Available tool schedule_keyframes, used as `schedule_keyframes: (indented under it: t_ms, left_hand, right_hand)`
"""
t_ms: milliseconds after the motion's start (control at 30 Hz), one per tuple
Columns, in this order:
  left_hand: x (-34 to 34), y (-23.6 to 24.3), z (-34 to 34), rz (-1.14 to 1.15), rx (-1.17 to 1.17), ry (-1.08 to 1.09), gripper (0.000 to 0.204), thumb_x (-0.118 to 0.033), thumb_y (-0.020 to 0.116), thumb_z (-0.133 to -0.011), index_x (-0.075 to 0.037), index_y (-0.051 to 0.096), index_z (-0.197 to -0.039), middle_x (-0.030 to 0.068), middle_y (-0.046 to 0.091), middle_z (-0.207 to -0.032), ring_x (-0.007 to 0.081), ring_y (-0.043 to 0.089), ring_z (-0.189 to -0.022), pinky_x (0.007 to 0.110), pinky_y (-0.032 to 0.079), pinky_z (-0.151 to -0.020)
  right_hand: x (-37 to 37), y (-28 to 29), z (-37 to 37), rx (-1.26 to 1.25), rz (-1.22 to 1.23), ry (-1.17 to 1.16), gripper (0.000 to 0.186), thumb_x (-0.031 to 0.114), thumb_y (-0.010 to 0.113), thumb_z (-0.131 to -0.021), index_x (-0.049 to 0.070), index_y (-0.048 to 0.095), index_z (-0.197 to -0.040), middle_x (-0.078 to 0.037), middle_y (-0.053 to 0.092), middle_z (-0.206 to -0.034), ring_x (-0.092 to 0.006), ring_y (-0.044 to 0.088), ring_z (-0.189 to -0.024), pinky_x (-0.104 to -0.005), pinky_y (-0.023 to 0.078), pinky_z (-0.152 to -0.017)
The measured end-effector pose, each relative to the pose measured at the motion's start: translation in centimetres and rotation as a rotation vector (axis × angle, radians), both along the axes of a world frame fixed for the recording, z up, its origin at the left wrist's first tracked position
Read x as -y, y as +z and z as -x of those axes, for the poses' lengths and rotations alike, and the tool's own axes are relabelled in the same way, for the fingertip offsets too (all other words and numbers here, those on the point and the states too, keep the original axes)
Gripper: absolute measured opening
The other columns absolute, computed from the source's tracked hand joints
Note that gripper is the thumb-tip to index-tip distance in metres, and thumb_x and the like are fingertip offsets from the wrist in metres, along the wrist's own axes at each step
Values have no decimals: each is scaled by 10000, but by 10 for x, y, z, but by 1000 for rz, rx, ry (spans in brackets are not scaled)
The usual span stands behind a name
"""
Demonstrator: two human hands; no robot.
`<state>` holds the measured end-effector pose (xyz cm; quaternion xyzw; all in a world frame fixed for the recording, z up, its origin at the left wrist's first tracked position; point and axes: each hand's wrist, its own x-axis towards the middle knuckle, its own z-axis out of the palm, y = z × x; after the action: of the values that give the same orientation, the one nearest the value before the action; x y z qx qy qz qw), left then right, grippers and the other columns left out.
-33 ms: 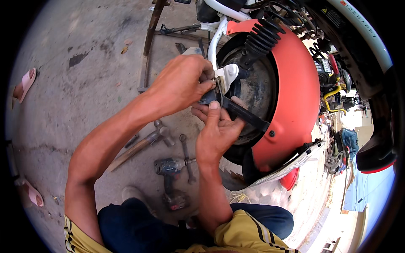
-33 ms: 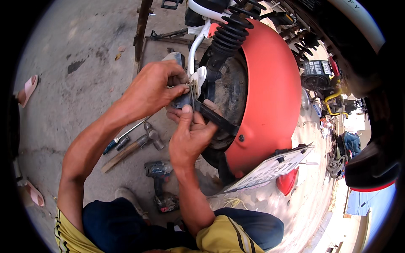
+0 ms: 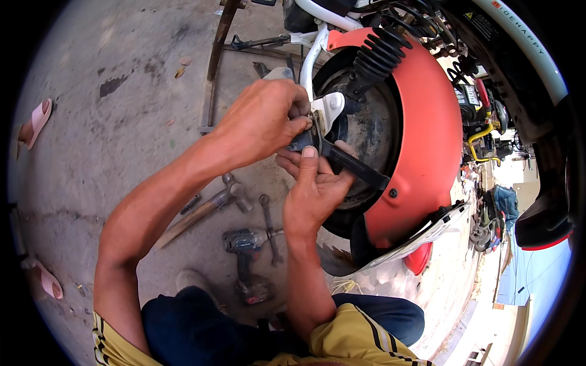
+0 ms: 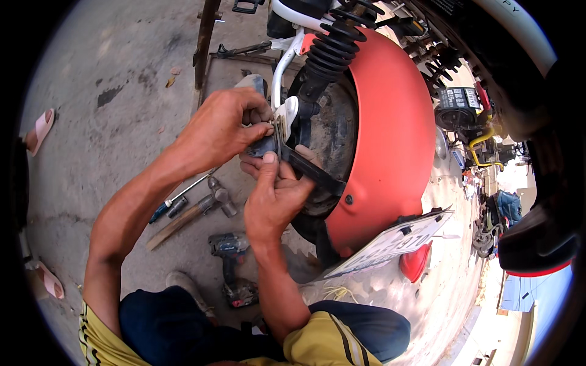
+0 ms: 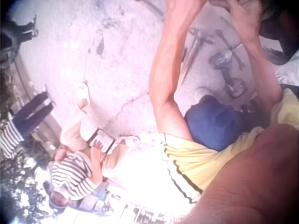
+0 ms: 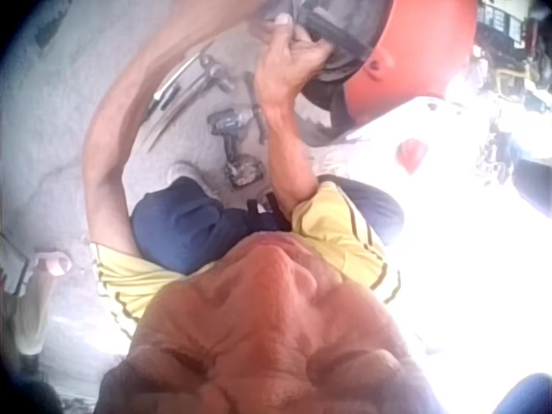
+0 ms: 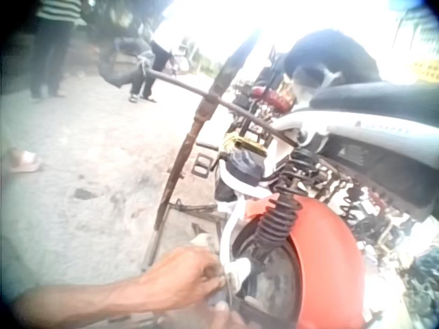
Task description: The person is repairing the rear brake assembly of a red scooter. They use a cordless impact driver and a screwdriver to remove and reinstall components, including a spring and a black plastic cover.
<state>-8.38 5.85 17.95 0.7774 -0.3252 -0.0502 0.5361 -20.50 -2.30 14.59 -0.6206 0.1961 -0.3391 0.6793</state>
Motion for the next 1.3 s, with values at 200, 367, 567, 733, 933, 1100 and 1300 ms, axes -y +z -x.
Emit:
schedule_keyframes:
  t_ms: [200,367,567,733,933,1100,1300]
  left_hand:
    - [6,-3,-5,25,-91,-2,156,-39,788,-812,60,728,-917,164,719,-796,281,709,-765,404,554,-715]
    - [7,-8,-15,22,-178,-57,134,-46,784,-807,61,735,-870,197,730,-772,327,747,-765,427,569,-739]
    - [3,-3,-14,-90,-29,-70,175,-77,821,-851,63,727,-897,163,677,-722,235,648,-658,394,506,-649]
    - [0,-4,-7,-45,-1,-52,200,-141,790,-888,54,746,-892,230,707,-780,384,704,-769,477,524,-717]
    - [3,-6,-10,9,-90,-80,170,-105,786,-886,54,732,-915,196,697,-767,308,680,-729,435,518,-691]
    - [4,-8,-12,14,-95,-81,144,-50,794,-860,54,715,-920,151,683,-745,225,647,-677,403,509,-660]
    - [4,-8,-13,4,56,-53,169,-46,813,-832,63,706,-904,190,692,-780,307,673,-694,428,517,-671]
  right_hand:
    - [-1,7,-2,-17,-1,-14,535,32,549,-1078,35,211,-1492,-305,638,-1154,-332,763,-887,-430,665,-780]
    - [-4,7,-1,-16,2,-4,550,25,546,-1077,57,195,-1499,-306,616,-1178,-332,762,-893,-426,666,-784]
    - [-3,10,-2,-29,-20,-32,551,14,550,-1071,62,200,-1494,-303,611,-1178,-324,761,-889,-414,667,-782]
    - [-6,10,-2,-19,-41,-39,550,5,550,-1067,59,204,-1492,-297,617,-1167,-314,761,-883,-404,668,-778]
    - [-4,11,-1,-15,-26,-33,536,1,547,-1068,46,214,-1486,-292,620,-1159,-311,761,-880,-402,673,-781]
    - [-5,11,-1,-14,-11,-34,540,2,544,-1071,42,209,-1492,-292,627,-1144,-311,764,-875,-397,675,-776]
    - [-6,11,-1,-27,-21,-43,547,-2,536,-1074,42,198,-1503,-301,622,-1162,-310,762,-875,-400,676,-776]
